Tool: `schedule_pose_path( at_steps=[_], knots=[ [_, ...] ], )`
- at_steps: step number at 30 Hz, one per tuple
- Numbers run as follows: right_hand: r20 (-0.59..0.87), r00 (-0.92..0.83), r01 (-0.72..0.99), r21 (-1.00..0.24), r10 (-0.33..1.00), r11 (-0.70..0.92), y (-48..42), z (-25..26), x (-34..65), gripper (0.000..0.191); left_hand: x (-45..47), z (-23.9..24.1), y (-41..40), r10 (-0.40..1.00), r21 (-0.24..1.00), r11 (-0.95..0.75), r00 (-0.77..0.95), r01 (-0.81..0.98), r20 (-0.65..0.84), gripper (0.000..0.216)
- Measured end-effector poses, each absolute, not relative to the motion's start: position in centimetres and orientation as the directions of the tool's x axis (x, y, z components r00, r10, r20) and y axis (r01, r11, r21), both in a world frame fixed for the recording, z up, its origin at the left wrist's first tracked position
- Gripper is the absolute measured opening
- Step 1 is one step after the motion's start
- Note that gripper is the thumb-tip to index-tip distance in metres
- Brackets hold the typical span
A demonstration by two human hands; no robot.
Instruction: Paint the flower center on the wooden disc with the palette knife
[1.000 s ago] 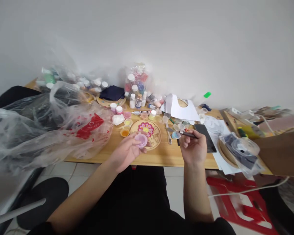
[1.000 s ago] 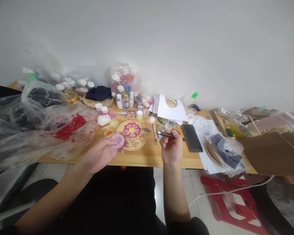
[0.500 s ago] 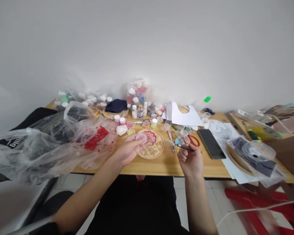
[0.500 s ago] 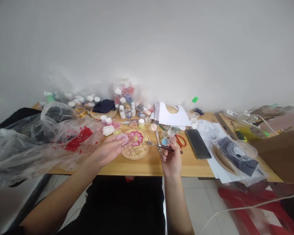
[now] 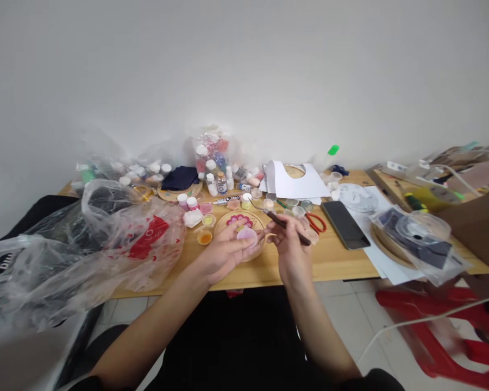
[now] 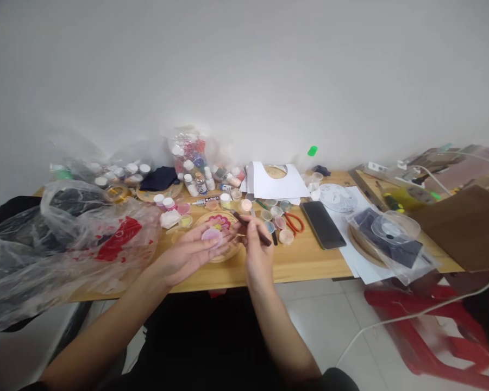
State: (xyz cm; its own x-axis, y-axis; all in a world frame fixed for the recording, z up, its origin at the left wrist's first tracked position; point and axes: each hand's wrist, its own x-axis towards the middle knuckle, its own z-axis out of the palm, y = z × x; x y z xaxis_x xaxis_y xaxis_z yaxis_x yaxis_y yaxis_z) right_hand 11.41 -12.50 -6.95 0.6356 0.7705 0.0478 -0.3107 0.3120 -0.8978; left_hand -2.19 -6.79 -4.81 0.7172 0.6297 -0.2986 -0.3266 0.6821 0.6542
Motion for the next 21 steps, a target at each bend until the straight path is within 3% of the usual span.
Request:
schedule_pose_path(
  at_steps=[6,15,18,21],
  knots=[
    [0.124,0.643,-0.149,-0.948,0.756,0.282,-12.4,-7.6,9.2,0.02,-1.2,-4.4,-7.5,0.67,0.645,0.677,0.658,-0.353,-0.344,0.032],
    [0.095,0.748,-0.069,-0.973,0.657,0.22,-12.9,-7.0,10.1,0.019,0.8,-5.1,-7.7,0.65,0.578,0.718,0.67,-0.388,-0.359,0.037],
    [0.145,0.788,0.014,-0.976,0.598,0.218,-13.2,-6.6,10.6,0.016,1.1,-5.4,-7.4,0.639,0.678,0.675,0.689,-0.291,-0.341,0.045],
    [0.187,0.791,0.07,-0.974,0.583,0.217,-13.3,-6.4,10.9,0.013,0.9,-5.6,-6.9,0.622,0.823,0.562,0.697,-0.08,-0.357,0.06]
  ],
)
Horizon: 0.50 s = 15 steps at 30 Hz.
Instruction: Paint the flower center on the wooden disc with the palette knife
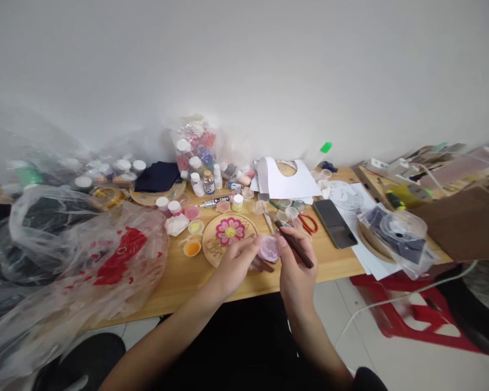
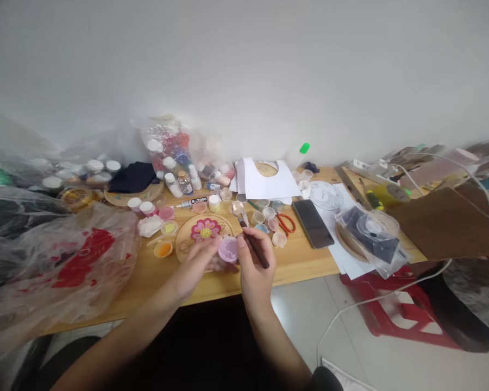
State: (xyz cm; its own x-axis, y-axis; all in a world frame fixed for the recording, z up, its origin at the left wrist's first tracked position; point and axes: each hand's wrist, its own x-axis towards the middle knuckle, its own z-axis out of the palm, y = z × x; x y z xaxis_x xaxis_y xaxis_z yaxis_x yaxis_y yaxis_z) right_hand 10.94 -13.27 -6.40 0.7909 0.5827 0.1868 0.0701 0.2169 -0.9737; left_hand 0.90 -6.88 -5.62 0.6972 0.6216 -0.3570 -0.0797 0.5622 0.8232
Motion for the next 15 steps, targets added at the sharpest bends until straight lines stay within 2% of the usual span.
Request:
schedule_pose_path(
  at_steps=[2,5,10,15],
  knots=[
    [0.19,0.777,0.062,-0.972,0.601,0.228,-13.2,-6.5,11.0,0.013,0.7,-5.7,-6.5,0.631,0.878,0.478,0.693,0.006,-0.348,0.063],
    [0.197,0.748,0.035,-0.965,0.634,0.259,-12.8,-6.8,11.0,0.013,0.6,-5.8,-6.2,0.625,0.912,0.41,0.722,0.022,-0.298,0.059],
    [0.188,0.722,0.023,-0.969,0.666,0.247,-12.1,-7.1,11.3,0.013,1.2,-6.1,-6.0,0.613,0.914,0.405,0.743,-0.004,-0.268,0.05],
    [0.209,0.731,0.043,-0.964,0.65,0.261,-11.6,-7.0,11.6,0.013,1.7,-6.3,-6.1,0.631,0.904,0.424,0.733,-0.055,-0.252,0.051]
  ],
)
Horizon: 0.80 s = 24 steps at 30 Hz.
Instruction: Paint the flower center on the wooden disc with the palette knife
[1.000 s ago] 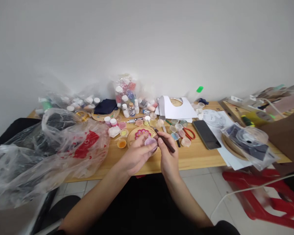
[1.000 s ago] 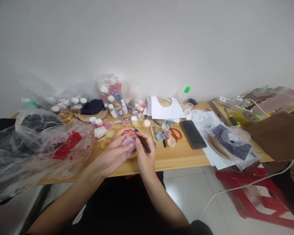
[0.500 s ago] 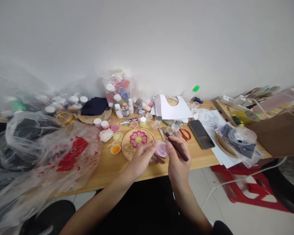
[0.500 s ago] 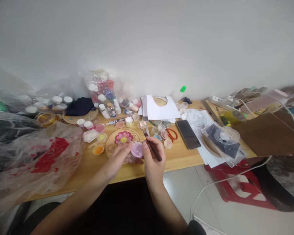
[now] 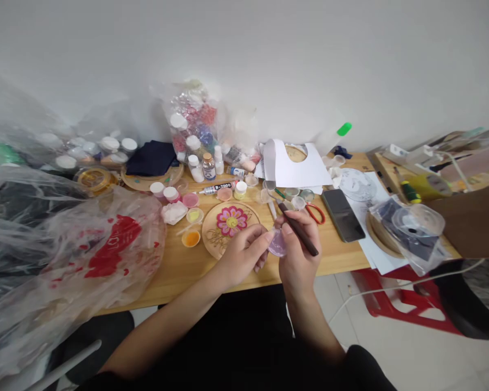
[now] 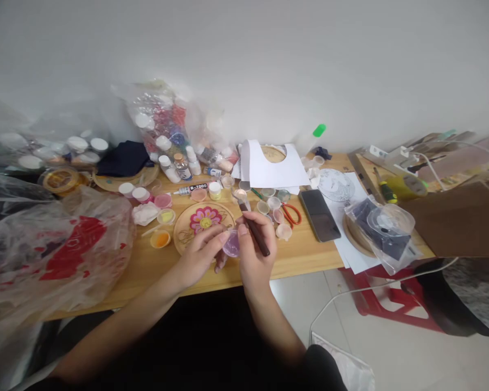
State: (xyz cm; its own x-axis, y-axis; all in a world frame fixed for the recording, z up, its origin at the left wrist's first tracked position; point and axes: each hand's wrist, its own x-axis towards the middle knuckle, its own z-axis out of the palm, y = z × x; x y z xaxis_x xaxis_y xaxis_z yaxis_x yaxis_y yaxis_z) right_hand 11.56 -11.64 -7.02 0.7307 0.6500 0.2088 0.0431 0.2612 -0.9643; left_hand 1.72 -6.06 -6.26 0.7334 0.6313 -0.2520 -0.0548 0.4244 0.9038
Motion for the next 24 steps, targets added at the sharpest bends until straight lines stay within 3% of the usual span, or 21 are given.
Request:
schedule_pose_path(
  at_steps=[12,18,24],
  knots=[
    [0.23,0.748,0.102,-0.967,0.622,0.235,-11.5,-7.3,11.6,0.012,2.1,-7.0,-6.2,0.626,0.866,0.497,0.71,-0.046,-0.322,0.058],
    [0.196,0.788,0.075,-0.972,0.583,0.225,-11.4,-7.3,10.9,0.014,1.7,-6.6,-6.7,0.586,0.904,0.428,0.763,-0.004,-0.274,0.061],
    [0.221,0.768,0.064,-0.961,0.601,0.27,-11.4,-7.1,10.6,0.015,1.8,-6.9,-7.4,0.692,0.945,0.325,0.687,-0.022,-0.222,0.05]
  ],
)
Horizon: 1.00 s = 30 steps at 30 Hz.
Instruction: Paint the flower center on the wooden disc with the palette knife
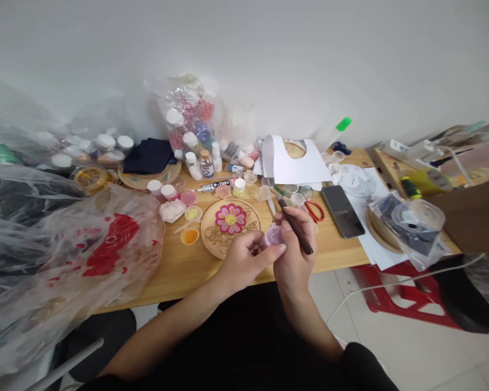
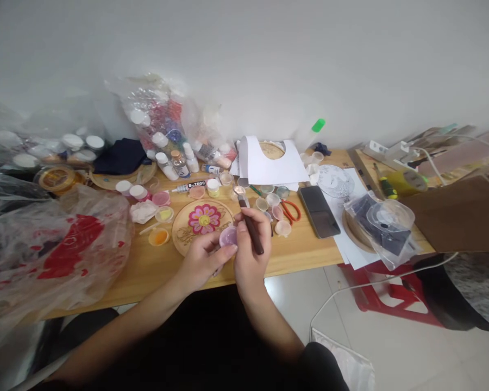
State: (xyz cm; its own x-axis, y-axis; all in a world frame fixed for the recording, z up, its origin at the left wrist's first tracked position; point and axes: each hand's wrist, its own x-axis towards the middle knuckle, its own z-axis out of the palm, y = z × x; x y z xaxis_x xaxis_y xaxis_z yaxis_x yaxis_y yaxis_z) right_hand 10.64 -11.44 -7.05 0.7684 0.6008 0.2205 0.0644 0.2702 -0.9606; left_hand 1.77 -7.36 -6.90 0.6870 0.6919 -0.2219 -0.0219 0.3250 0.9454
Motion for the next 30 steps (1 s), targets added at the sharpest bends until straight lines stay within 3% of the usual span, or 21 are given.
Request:
schedule_pose_path(
  at_steps=[6,17,22,27,30],
  knots=[
    [0.2,0.693,0.008,-0.963,0.692,0.27,-11.6,-6.8,11.2,0.014,1.6,-7.1,-7.1,0.722,0.957,0.289,0.663,-0.031,-0.197,0.041],
    [0.218,0.701,0.034,-0.961,0.679,0.274,-11.4,-6.8,10.8,0.013,1.5,-6.7,-7.2,0.717,0.913,0.402,0.645,-0.071,-0.265,0.035],
    [0.191,0.724,0.01,-0.964,0.662,0.267,-11.3,-7.0,10.8,0.011,1.6,-7.0,-7.2,0.705,0.902,0.425,0.653,-0.075,-0.278,0.042],
    [0.176,0.745,0.028,-0.972,0.643,0.234,-10.7,-7.2,11.1,0.011,1.7,-7.0,-6.7,0.593,0.891,0.454,0.744,0.005,-0.307,0.049],
    [0.203,0.719,0.051,-0.969,0.665,0.24,-10.5,-7.4,11.7,0.016,0.7,-6.4,-5.4,0.599,0.925,0.368,0.738,0.092,-0.311,0.044]
  ],
)
